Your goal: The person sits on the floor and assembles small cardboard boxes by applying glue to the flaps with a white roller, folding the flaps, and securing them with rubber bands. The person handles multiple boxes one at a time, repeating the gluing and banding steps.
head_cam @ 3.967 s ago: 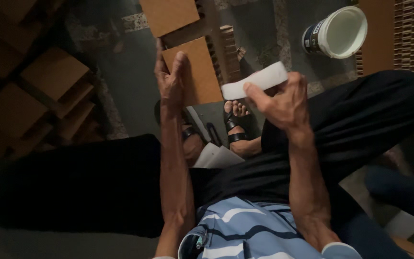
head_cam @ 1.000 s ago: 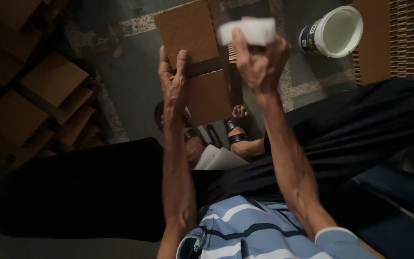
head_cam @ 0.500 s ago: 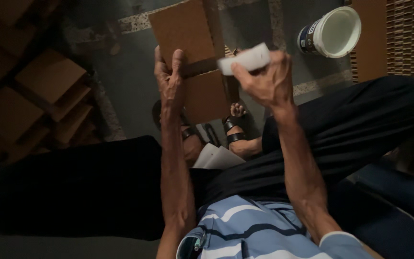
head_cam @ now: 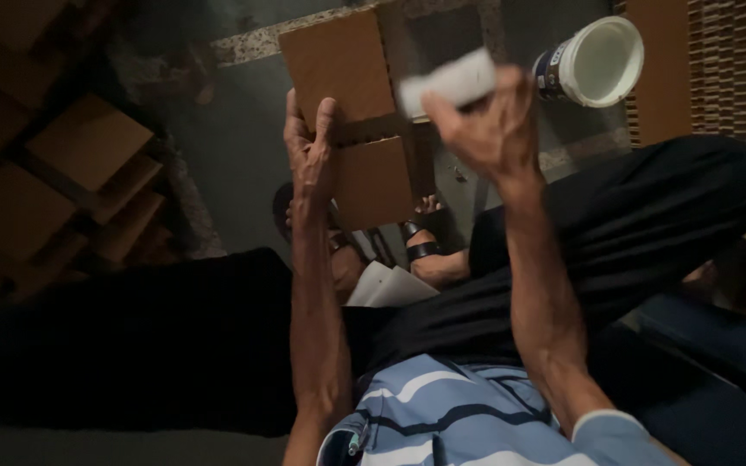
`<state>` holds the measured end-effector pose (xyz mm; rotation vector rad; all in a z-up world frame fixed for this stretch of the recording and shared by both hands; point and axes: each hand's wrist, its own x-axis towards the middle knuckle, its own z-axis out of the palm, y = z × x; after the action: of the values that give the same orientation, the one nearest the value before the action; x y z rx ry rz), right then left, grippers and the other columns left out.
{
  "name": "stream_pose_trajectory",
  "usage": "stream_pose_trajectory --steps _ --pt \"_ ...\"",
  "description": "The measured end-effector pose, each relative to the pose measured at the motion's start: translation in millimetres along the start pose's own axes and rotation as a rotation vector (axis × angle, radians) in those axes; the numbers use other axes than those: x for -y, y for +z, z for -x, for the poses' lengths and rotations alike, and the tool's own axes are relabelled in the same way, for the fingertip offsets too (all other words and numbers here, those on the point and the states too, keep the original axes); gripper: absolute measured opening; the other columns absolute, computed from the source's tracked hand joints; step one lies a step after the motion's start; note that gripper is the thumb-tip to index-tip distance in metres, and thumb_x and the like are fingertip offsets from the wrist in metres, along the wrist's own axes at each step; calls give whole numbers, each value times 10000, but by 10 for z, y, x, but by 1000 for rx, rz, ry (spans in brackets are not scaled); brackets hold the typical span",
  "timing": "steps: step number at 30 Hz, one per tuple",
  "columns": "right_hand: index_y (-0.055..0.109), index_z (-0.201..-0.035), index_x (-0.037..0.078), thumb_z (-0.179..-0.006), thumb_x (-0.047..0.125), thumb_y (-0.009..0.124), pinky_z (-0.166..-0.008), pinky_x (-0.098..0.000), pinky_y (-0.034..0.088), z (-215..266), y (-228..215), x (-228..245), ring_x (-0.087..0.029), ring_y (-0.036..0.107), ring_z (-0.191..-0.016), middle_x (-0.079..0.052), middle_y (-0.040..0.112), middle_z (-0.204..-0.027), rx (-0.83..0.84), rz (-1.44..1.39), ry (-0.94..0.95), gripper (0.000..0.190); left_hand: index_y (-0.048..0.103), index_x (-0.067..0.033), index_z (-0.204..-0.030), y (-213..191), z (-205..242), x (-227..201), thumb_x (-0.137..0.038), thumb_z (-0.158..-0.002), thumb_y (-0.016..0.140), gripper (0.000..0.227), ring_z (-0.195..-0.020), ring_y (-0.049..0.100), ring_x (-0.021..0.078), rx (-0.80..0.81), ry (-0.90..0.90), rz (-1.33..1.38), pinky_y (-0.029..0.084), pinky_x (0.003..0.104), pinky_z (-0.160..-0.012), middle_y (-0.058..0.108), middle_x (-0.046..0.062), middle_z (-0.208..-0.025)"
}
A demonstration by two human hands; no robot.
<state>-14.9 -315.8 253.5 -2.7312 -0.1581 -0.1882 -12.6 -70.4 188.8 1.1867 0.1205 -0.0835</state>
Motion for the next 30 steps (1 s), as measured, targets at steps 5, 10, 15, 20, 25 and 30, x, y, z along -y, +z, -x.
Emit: stream_pose_trajectory --steps 5,10,15,20,25,30 --pt "487 -1145 4 -894 453 753 -790 -473 590 -139 -81 -35 -243 642 -874 -162 648 -991 49 -395 394 579 538 -33 -1409 30 21 12 -305 -1124 623 403 -1107 669 174 28 -13 2 587 349 -914 679 106 -1260" --pt "723 -1121 83 -1023 438 676 -632 -414 606 -666 63 -192 -221 710 -711 -153 766 -963 -56 -206 299 372 535 -54 -1404 83 16 -47 -352 -1082 627 448 -1070 690 178 39 -45 -9 614 343 -863 694 91 -1214" --pt "744 -1013 53 -1060 344 716 -597 -360 573 34 -153 -88 -267 707 -773 -233 725 -968 10 153 -216 296 541 -53 -1400 47 32 -79 -363 -1098 622 440 -1060 680 166 31 -45 16 600 340 -867 689 90 -1195" --pt "706 -1119 96 -964 337 755 -691 -361 657 -193 -326 81 -243 773 -825 -192 763 -995 -144 -275 3 291 546 -63 -1400 51 38 -63 -368 -1088 620 443 -1034 686 158 67 -47 -3 607 344 -843 691 76 -1180" --pt "687 -1112 -6 -995 334 729 -759 -344 654 -645 -334 114 -232 784 -890 -180 775 -1002 -127 -552 185 361 544 -58 -1410 50 43 -76 -343 -1097 643 434 -1076 667 154 103 -40 98 581 336 -898 684 73 -1217" --pt "611 -1113 -92 -952 343 830 -755 -346 656 -104 -475 59 -240 776 -840 -198 749 -969 114 -456 300 514 543 -48 -1443 19 24 -100 -347 -1104 647 464 -1065 661 158 61 -25 34 579 330 -894 675 87 -1214"
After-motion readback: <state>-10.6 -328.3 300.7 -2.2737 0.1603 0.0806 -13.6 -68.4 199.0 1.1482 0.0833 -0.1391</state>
